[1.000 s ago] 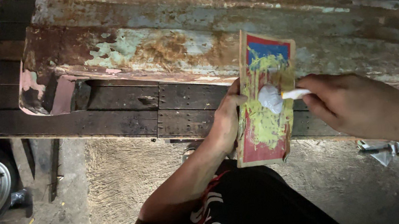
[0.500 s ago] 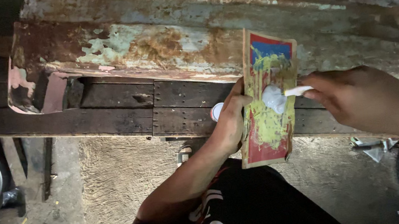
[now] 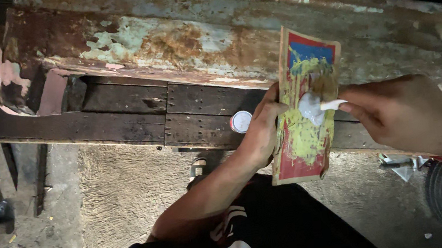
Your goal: The person uses a small scraper to spread yellow paint on a rectangular board. They then pour a white liquid from a red can onto the board and use a small white tube to add more white substance. Finally, they mix the substances together on the board with the scraper.
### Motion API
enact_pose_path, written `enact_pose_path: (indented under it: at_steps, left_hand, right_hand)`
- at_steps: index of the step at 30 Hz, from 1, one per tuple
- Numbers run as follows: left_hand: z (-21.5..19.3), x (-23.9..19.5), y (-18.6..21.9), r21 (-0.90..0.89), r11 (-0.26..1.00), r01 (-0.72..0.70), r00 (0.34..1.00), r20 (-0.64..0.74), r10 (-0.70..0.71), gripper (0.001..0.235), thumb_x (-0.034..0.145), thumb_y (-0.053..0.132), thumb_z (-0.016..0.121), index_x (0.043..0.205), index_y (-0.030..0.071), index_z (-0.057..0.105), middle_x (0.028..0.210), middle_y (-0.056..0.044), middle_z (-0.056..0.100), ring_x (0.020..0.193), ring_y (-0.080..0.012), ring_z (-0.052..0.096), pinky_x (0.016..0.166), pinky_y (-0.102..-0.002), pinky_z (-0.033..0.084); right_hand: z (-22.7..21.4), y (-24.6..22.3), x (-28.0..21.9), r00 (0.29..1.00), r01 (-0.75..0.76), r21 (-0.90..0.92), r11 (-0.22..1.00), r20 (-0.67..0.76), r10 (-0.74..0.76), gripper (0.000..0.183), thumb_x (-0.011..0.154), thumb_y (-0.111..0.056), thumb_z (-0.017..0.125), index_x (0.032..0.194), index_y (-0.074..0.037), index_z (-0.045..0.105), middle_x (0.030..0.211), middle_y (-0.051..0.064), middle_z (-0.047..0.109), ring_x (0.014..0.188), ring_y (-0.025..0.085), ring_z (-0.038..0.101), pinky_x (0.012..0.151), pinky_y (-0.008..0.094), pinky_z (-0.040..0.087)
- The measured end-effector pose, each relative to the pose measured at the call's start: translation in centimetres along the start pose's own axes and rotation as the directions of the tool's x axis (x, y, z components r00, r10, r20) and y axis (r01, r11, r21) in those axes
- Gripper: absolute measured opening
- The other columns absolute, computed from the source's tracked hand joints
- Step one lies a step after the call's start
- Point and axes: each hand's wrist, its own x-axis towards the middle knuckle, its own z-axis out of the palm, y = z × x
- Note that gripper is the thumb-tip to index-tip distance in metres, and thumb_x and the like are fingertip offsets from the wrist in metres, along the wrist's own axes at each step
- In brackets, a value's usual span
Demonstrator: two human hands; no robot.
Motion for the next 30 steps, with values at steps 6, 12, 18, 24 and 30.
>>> enact_pose_path:
  at_steps: [6,12,18,24,30]
  left_hand:
    - [0.39,0.18,-0.06,-0.09,0.996,-0.012,0.999,0.043,0.016,0.063,0.094,0.009,0.041,0.155,-0.007,0.036,0.141,-0.019,0.057,0.127,-0.0248,0.058,0.112,-0.038,0.046]
    - [0.46,0.2,0.02,-0.06,0.996,-0.06,0.994,0.083,0.065,0.063,0.096,0.009,0.04,0.156,-0.009,0.036,0.141,-0.021,0.058,0.125,-0.0257,0.06,0.11,-0.039,0.048]
    - [0.2,0.1,-0.22,-0.053,0.998,-0.023,0.996,0.083,0.027,0.062,0.098,0.011,0.04,0.157,-0.007,0.033,0.138,-0.021,0.058,0.124,-0.026,0.061,0.108,-0.039,0.05]
    - [0.25,0.15,-0.6,-0.098,0.995,-0.032,0.996,0.084,0.04,0.062,0.098,0.011,0.041,0.157,-0.008,0.034,0.139,-0.021,0.057,0.123,-0.0258,0.061,0.108,-0.039,0.05]
    - [0.23,0.04,-0.29,-0.066,0.996,-0.053,0.994,0.091,0.059,0.063,0.099,0.012,0.041,0.158,-0.008,0.033,0.14,-0.022,0.058,0.124,-0.025,0.061,0.109,-0.038,0.05]
  right_hand:
    - [0.32,0.16,-0.26,0.979,0.12,0.08,0.99,-0.175,-0.104,0.016,0.091,-0.022,0.071,0.099,-0.008,0.071,0.057,0.006,0.065,0.035,0.016,0.054,0.036,0.034,0.043]
    - [0.56,0.33,-0.2,0.996,0.032,0.163,0.986,-0.084,-0.018,0.016,0.091,-0.02,0.072,0.103,-0.009,0.074,0.043,0.007,0.058,0.028,0.018,0.051,0.033,0.038,0.039]
    - [0.47,0.2,-0.29,0.995,0.006,0.187,0.982,-0.103,0.014,0.014,0.092,-0.02,0.072,0.099,-0.008,0.074,0.039,0.008,0.052,0.027,0.019,0.046,0.034,0.04,0.036]
    - [0.18,0.31,-0.33,0.991,0.057,0.182,0.982,-0.132,-0.033,0.017,0.092,-0.023,0.072,0.097,-0.007,0.072,0.039,0.007,0.05,0.027,0.018,0.047,0.034,0.038,0.036]
    - [0.03,0.22,-0.09,0.996,0.056,0.143,0.988,-0.081,-0.045,0.017,0.09,-0.023,0.072,0.099,-0.008,0.073,0.039,0.007,0.051,0.028,0.018,0.049,0.035,0.038,0.038]
